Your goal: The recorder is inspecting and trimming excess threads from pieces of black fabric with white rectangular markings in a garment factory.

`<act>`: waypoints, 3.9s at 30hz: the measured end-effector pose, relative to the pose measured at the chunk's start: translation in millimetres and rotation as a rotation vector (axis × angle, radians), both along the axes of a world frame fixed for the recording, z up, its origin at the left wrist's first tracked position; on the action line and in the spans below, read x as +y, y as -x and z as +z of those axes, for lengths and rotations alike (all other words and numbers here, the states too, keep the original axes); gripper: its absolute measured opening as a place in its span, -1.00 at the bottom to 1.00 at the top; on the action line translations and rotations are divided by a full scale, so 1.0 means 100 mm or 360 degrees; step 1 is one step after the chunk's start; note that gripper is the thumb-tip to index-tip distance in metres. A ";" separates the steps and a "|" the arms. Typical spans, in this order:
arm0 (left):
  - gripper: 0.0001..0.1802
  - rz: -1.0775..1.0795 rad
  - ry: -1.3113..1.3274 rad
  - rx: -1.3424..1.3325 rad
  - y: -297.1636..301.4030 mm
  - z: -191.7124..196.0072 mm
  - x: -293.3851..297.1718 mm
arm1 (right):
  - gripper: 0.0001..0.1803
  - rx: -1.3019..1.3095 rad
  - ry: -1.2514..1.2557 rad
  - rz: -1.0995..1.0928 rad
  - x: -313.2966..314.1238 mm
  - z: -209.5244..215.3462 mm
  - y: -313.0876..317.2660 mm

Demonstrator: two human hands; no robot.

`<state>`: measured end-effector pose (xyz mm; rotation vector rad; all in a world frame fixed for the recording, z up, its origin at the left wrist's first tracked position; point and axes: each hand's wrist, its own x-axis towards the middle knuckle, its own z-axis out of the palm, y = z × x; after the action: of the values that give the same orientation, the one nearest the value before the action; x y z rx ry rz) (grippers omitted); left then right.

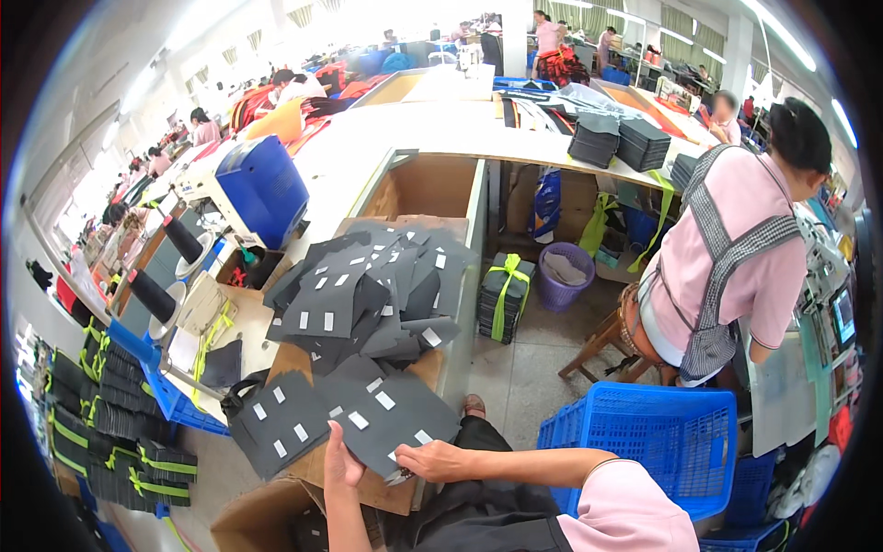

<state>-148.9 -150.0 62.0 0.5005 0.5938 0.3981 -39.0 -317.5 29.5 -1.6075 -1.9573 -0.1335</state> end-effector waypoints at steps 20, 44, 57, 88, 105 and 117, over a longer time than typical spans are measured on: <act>-0.82 0.0048 -0.1436 0.0782 0.50 0.82 -0.68 | -0.77 0.1221 0.0168 -0.0060 0.07 1.04 0.08; -0.57 0.0071 -0.0619 0.0520 0.64 0.36 -0.76 | -0.69 0.0548 -0.0124 -0.0270 -0.16 0.72 0.28; -0.71 0.0250 -0.0492 0.0420 0.51 0.43 -0.96 | -0.68 0.0678 -0.0108 -0.0403 -0.16 0.63 0.35; -0.71 0.0326 -0.0601 0.0465 0.61 0.46 -0.75 | -0.66 0.2336 0.0379 -0.0485 -0.33 0.53 0.12; -0.64 0.0036 -0.0282 0.0470 0.72 0.40 -0.71 | -0.67 0.1169 0.0176 -0.0152 0.20 0.73 -0.01; -0.60 -0.0009 0.0110 0.0403 0.65 0.46 -0.73 | -0.66 0.0581 -0.0034 -0.0183 -0.10 0.70 0.09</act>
<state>-213.8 -222.6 108.2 0.4898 0.8480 0.3097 -47.6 -327.2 99.6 -1.6018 -1.5818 0.0892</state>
